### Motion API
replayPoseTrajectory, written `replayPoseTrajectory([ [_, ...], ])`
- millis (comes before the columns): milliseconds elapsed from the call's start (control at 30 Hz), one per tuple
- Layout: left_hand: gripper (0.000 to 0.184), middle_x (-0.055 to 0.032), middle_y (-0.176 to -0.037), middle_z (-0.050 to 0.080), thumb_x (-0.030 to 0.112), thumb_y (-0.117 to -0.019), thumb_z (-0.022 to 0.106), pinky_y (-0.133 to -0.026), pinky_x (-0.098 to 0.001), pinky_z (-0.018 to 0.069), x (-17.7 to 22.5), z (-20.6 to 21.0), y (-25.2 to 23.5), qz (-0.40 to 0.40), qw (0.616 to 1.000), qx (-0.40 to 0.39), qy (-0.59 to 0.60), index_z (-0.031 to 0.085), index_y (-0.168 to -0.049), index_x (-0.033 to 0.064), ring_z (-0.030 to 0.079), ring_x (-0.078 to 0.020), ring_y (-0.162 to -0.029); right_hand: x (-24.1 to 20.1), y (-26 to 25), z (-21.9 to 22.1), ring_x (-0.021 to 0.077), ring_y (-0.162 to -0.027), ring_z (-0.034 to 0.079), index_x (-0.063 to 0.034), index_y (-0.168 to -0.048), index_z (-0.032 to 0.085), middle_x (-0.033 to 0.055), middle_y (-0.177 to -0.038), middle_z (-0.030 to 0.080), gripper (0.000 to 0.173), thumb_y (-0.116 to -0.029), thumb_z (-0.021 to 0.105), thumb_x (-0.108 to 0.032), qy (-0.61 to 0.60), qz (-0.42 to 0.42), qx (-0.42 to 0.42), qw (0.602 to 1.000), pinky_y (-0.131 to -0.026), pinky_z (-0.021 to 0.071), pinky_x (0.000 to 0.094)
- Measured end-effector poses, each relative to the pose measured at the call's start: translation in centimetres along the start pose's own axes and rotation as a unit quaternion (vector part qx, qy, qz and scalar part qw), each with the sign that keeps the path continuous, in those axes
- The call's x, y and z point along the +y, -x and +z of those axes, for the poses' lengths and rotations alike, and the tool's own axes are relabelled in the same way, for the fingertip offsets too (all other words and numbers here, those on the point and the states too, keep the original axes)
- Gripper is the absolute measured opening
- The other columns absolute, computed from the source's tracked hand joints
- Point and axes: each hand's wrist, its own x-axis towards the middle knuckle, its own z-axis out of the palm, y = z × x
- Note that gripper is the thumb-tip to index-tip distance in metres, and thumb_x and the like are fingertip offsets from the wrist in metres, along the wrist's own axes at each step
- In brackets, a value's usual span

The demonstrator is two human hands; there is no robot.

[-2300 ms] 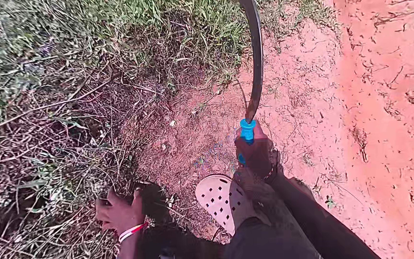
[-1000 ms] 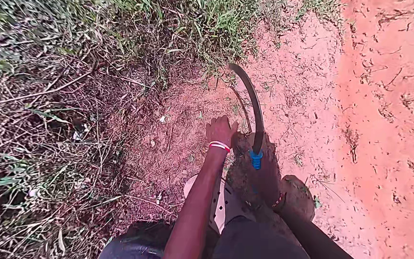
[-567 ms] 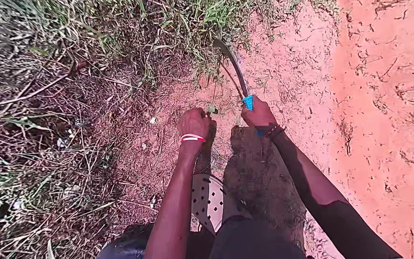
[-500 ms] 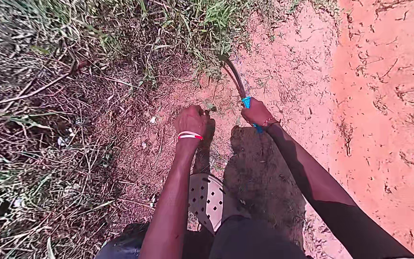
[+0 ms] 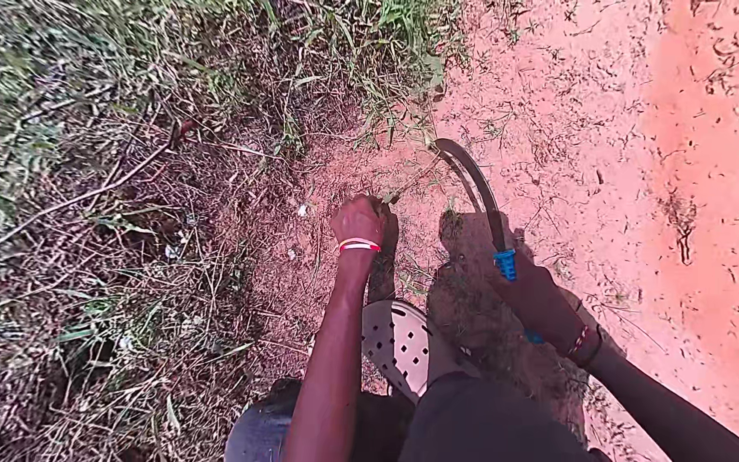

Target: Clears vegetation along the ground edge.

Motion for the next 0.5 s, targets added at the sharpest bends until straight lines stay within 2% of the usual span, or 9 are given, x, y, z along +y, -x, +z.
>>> replayPoseTrajectory([
  [100, 0.027, -0.0222, -0.119, 0.071, 0.026, -0.1030, 0.060, -0.094, -0.0679, 0.0487, -1.9, -0.9, 0.8, -0.002, 0.999, 0.010, -0.036, 0.075, -0.113, 0.0059, 0.065, -0.0447, -0.117, 3.3, 4.8, 0.9, 0.0178, -0.056, 0.058, 0.0016, -0.115, 0.058, 0.0067, -0.072, 0.057, 0.033, -0.0898, 0.062, -0.020, -0.047, -0.026, 0.038, 0.998, -0.054, 0.0498, 0.0377],
  [167, 0.026, -0.0223, -0.120, 0.071, 0.026, -0.1016, 0.062, -0.095, -0.0683, 0.0475, -3.9, -1.4, 1.2, -0.037, 0.998, 0.014, -0.058, 0.075, -0.112, 0.0058, 0.064, -0.0460, -0.118, 5.5, 7.3, 1.8, 0.0147, -0.050, 0.054, 0.0043, -0.107, 0.062, 0.0049, -0.063, 0.055, 0.035, -0.0830, 0.062, -0.022, -0.044, -0.070, 0.084, 0.993, -0.048, 0.0459, 0.0348],
  [200, 0.027, -0.0245, -0.119, 0.071, 0.028, -0.1019, 0.062, -0.092, -0.0694, 0.0488, -4.9, -1.6, 1.3, -0.057, 0.996, 0.006, -0.067, 0.074, -0.113, 0.0060, 0.065, -0.0475, -0.117, 6.4, 8.1, 2.4, 0.0137, -0.050, 0.052, 0.0043, -0.104, 0.062, 0.0045, -0.062, 0.054, 0.032, -0.0821, 0.061, -0.020, -0.028, -0.094, 0.103, 0.990, -0.047, 0.0431, 0.0325],
  [233, 0.029, -0.0268, -0.118, 0.070, 0.029, -0.1025, 0.062, -0.091, -0.0705, 0.0483, -6.0, -2.0, 1.6, -0.072, 0.995, 0.004, -0.065, 0.073, -0.113, 0.0048, 0.065, -0.0486, -0.116, 6.9, 8.6, 2.9, 0.0160, -0.051, 0.053, 0.0055, -0.104, 0.063, 0.0066, -0.062, 0.055, 0.031, -0.0823, 0.061, -0.017, -0.013, -0.112, 0.108, 0.988, -0.048, 0.0436, 0.0336],
  [333, 0.027, -0.0279, -0.121, 0.068, 0.023, -0.1033, 0.059, -0.095, -0.0718, 0.0447, -10.2, -3.0, 3.9, -0.097, 0.994, 0.051, -0.011, 0.072, -0.116, 0.0022, 0.063, -0.0497, -0.117, 6.4, 8.0, 3.9, 0.0298, -0.059, 0.061, 0.0078, -0.111, 0.065, 0.0160, -0.068, 0.062, 0.033, -0.0842, 0.066, -0.011, 0.013, -0.132, 0.080, 0.988, -0.055, 0.0488, 0.0470],
  [400, 0.027, -0.0298, -0.120, 0.068, 0.018, -0.1016, 0.059, -0.094, -0.0745, 0.0433, -14.3, -2.3, 7.0, -0.117, 0.984, 0.128, 0.038, 0.072, -0.117, -0.0001, 0.063, -0.0523, -0.115, 5.5, 6.9, 3.9, 0.0291, -0.062, 0.062, 0.0080, -0.114, 0.063, 0.0161, -0.072, 0.063, 0.035, -0.0867, 0.067, -0.013, 0.010, -0.141, 0.062, 0.988, -0.057, 0.0499, 0.0460],
  [433, 0.028, -0.0315, -0.118, 0.068, 0.017, -0.1009, 0.058, -0.094, -0.0756, 0.0425, -17.1, -1.7, 9.0, -0.136, 0.970, 0.192, 0.064, 0.071, -0.116, -0.0024, 0.063, -0.0535, -0.114, 4.8, 6.4, 3.8, 0.0276, -0.063, 0.061, 0.0095, -0.117, 0.062, 0.0164, -0.074, 0.063, 0.036, -0.0879, 0.066, -0.012, -0.012, -0.146, 0.055, 0.988, -0.059, 0.0497, 0.0445],
  [467, 0.032, -0.0319, -0.117, 0.068, 0.020, -0.1019, 0.055, -0.096, -0.0725, 0.0431, -20.2, -1.1, 11.1, -0.165, 0.943, 0.275, 0.087, 0.071, -0.116, -0.0049, 0.064, -0.0510, -0.113, 4.1, 5.7, 4.0, 0.0233, -0.062, 0.059, 0.0088, -0.117, 0.061, 0.0139, -0.073, 0.062, 0.035, -0.0882, 0.065, -0.012, -0.036, -0.153, 0.058, 0.986, -0.058, 0.0492, 0.0407],
  [500, 0.037, -0.0308, -0.113, 0.069, 0.023, -0.1040, 0.055, -0.099, -0.0627, 0.0459, -23.4, -0.7, 13.1, -0.195, 0.901, 0.370, 0.116, 0.069, -0.115, -0.0083, 0.066, -0.0438, -0.109, 3.5, 5.1, 4.2, 0.0183, -0.060, 0.058, 0.0078, -0.117, 0.061, 0.0105, -0.072, 0.061, 0.035, -0.0881, 0.064, -0.013, -0.065, -0.157, 0.072, 0.983, -0.056, 0.0484, 0.0362],
])
